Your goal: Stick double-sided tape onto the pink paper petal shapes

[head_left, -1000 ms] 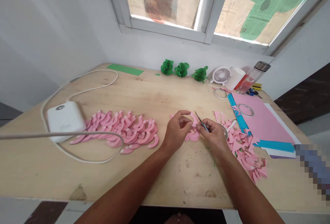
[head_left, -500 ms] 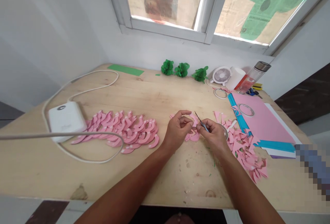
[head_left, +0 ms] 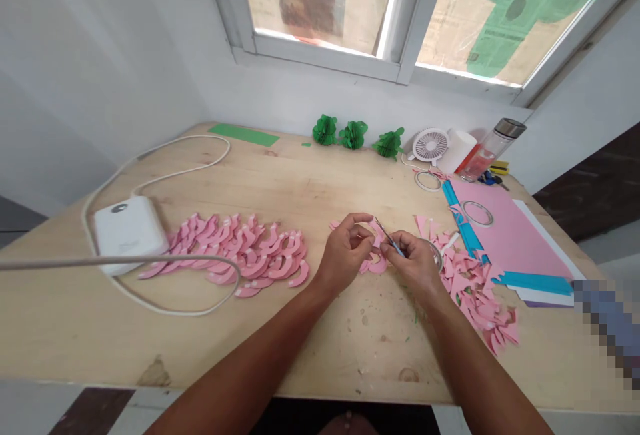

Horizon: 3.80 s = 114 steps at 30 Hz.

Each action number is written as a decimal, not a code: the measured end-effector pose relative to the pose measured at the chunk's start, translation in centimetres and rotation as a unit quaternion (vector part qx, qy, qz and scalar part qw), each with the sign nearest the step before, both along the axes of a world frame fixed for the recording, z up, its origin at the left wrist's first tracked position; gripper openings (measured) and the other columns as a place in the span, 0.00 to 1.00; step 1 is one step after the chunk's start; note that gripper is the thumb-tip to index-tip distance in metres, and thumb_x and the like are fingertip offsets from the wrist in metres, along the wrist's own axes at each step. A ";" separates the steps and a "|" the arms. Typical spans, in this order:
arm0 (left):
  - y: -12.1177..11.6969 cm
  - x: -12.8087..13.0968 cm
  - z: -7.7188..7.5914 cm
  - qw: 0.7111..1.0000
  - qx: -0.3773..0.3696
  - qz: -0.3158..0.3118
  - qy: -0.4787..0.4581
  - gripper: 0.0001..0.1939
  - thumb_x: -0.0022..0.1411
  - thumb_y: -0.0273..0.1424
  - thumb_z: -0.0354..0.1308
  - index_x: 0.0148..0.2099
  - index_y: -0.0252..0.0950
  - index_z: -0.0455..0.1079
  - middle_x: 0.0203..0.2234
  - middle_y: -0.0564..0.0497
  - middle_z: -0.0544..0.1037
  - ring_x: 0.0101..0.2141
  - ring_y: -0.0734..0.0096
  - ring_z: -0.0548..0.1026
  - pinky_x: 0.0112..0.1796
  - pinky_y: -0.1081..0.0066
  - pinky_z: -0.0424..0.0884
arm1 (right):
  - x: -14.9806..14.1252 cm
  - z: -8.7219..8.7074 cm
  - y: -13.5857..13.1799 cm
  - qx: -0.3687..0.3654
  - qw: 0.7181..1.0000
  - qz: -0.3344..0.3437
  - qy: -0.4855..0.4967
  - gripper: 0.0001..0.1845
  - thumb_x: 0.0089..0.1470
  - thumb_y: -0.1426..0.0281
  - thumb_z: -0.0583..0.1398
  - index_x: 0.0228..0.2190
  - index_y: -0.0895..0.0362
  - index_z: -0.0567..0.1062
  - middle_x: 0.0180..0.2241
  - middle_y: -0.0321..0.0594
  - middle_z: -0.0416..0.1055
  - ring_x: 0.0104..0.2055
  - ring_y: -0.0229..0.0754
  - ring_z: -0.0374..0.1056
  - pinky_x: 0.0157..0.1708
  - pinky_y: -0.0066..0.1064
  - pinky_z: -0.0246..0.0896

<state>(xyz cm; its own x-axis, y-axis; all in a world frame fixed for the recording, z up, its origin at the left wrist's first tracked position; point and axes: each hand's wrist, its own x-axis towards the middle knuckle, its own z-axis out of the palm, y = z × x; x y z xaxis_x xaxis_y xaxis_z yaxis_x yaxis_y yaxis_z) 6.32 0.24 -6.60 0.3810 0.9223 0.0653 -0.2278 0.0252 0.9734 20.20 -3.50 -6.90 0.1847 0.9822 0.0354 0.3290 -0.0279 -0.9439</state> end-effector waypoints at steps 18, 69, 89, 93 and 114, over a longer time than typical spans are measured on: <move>0.1 0.2 -0.1 1.000 0.008 -0.010 -0.028 0.16 0.52 0.25 0.55 0.44 0.34 0.61 0.23 0.54 0.70 0.25 0.76 0.70 0.29 0.74 0.68 | -0.1 0.1 -0.3 0.009 1.000 0.008 -0.029 0.10 0.46 0.64 0.58 0.25 0.59 0.70 0.17 0.30 0.56 0.20 0.32 0.50 0.19 0.25 0.44; 0.4 0.4 -0.8 0.999 0.011 0.006 -0.030 0.16 0.52 0.25 0.55 0.44 0.34 0.61 0.22 0.55 0.71 0.25 0.76 0.71 0.31 0.73 0.69 | -0.5 -0.2 -0.2 0.002 0.999 -0.007 -0.044 0.11 0.43 0.64 0.60 0.28 0.57 0.69 0.16 0.28 0.58 0.18 0.32 0.52 0.17 0.24 0.44; -0.6 0.8 -0.8 0.999 0.033 0.023 -0.022 0.31 0.51 0.24 0.56 0.56 0.39 0.50 0.27 0.55 0.68 0.26 0.78 0.69 0.29 0.76 0.65 | -0.4 0.2 -0.2 -0.001 0.997 -0.030 0.075 0.10 0.42 0.63 0.60 0.23 0.58 0.68 0.18 0.30 0.59 0.20 0.32 0.52 0.20 0.24 0.45; -0.9 1.1 -1.0 0.998 0.048 0.036 -0.019 0.32 0.51 0.24 0.56 0.57 0.41 0.49 0.25 0.57 0.66 0.23 0.80 0.65 0.26 0.79 0.61 | -0.6 0.4 -0.2 -0.004 0.996 -0.032 0.085 0.11 0.41 0.62 0.60 0.23 0.58 0.68 0.18 0.30 0.58 0.19 0.31 0.51 0.19 0.24 0.44; -1.2 1.2 -1.1 0.993 0.063 -0.083 0.050 0.21 0.50 0.23 0.53 0.48 0.36 0.61 0.23 0.56 0.64 0.24 0.79 0.64 0.25 0.77 0.61 | 0.6 0.6 -0.1 0.042 0.985 -0.139 0.090 0.17 0.42 0.57 0.60 0.30 0.59 0.71 0.13 0.26 0.50 0.14 0.30 0.44 0.13 0.24 0.39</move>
